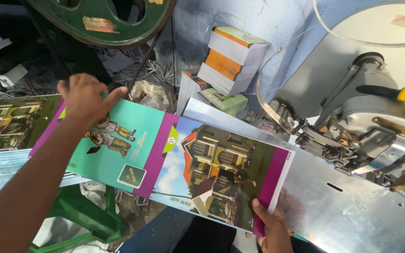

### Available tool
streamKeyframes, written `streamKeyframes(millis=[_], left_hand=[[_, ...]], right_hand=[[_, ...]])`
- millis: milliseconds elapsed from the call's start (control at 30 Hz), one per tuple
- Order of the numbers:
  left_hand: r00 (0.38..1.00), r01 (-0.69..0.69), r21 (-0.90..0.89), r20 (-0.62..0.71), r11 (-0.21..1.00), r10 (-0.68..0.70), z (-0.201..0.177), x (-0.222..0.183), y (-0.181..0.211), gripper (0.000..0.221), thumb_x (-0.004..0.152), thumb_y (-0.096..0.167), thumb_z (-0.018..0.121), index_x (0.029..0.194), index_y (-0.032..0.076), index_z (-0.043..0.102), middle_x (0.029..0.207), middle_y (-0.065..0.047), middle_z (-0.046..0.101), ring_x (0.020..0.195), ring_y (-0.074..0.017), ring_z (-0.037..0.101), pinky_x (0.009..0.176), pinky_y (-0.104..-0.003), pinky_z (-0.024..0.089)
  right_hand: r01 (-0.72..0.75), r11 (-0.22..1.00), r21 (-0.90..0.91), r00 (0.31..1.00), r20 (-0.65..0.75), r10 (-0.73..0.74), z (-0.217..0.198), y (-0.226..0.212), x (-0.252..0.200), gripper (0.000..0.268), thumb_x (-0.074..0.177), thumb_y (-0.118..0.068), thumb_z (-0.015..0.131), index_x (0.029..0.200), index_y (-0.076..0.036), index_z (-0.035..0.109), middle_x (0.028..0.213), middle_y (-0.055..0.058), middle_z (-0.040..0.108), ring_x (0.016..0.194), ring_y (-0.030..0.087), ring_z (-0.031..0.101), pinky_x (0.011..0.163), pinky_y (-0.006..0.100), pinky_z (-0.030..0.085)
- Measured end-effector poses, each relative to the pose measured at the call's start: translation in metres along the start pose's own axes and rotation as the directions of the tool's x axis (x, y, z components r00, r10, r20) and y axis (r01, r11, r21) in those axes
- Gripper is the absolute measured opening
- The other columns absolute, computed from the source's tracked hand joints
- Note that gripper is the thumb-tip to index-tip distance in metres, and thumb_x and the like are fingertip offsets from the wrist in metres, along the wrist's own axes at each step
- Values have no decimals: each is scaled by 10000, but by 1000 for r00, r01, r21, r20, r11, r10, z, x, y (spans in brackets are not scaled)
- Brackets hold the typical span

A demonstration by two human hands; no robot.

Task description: The person repeatedly picks up a book cover, wraps it around a stack of pages, and feeds the assembled book through a binding machine. The person then removes the bound book and places it on a growing stack to the right.

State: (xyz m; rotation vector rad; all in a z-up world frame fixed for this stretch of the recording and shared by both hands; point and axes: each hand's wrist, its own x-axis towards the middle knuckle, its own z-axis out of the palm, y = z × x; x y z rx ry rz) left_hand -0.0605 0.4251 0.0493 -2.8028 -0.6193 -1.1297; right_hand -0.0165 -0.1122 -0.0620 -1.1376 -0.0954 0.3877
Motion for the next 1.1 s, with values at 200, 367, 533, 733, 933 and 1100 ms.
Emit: streamKeyframes(millis=[200, 367, 533, 733, 933, 1100], left_hand=[[992, 127, -154, 17, 980, -126, -4, 5, -26, 721, 958, 753, 678, 1000, 39, 774, 1344, -247, 513, 1236, -423, 532, 1021, -526, 474], [924, 368, -192, 188, 910, -334, -13, 9, -34, 721, 876, 694, 742, 1137, 22, 725, 1218, -232, 606, 1080, -392, 645, 924, -490, 526], [707, 672, -252, 499, 696, -501, -42, 9, -34, 805, 825, 612, 783, 1374, 54, 594, 1217, -256, 656, 1115, -374, 654, 931, -512, 507], [502, 854, -352, 750, 384, -430, -79, -15, -36, 627, 888, 531, 685, 1256, 25, 712, 1240, -273, 717, 1130, -387, 664, 1018, -520, 502], [737, 646, -745, 666, -169, -117, -84, -44, -42, 712, 943, 606, 600, 1413, 72, 569, 1324, -165, 638, 1230, -264, 615, 1107, -457, 427], [865, 494, -864, 500, -98, -40, -79, -51, -38, 748, 779, 208, 734, 1498, 167, 531, 1342, -163, 657, 1272, -242, 638, 1133, -394, 440]], right_hand=[[-53, 996, -65, 998, -43, 51, -15, 0, 2, 270, 909, -188, 691, 1040, 48, 675, 686, 136, 666, 419, 212, 605, 314, 360, 443], [-190, 972, -141, 964, -212, 158, -12, -10, -2, 348, 889, -249, 715, 1108, 20, 680, 662, 122, 652, 400, 200, 573, 310, 342, 419], [-244, 951, -192, 960, -187, 208, -13, -29, -12, 445, 899, -280, 691, 1255, -14, 652, 743, 130, 683, 427, 167, 601, 303, 286, 389], [-291, 955, -54, 951, -127, 282, -55, -27, -3, 486, 896, -267, 653, 1360, -152, 560, 927, 110, 728, 473, 170, 639, 317, 297, 449], [-445, 894, 56, 895, 36, 444, -184, 19, 45, 575, 1012, -316, 576, 1463, 16, 442, 989, 169, 732, 678, 226, 708, 537, 329, 553], [-810, 570, 136, 408, 829, 382, -262, 34, 80, 771, 1172, -417, 479, 1578, 214, 300, 1054, 207, 733, 885, 263, 763, 768, 340, 637]])
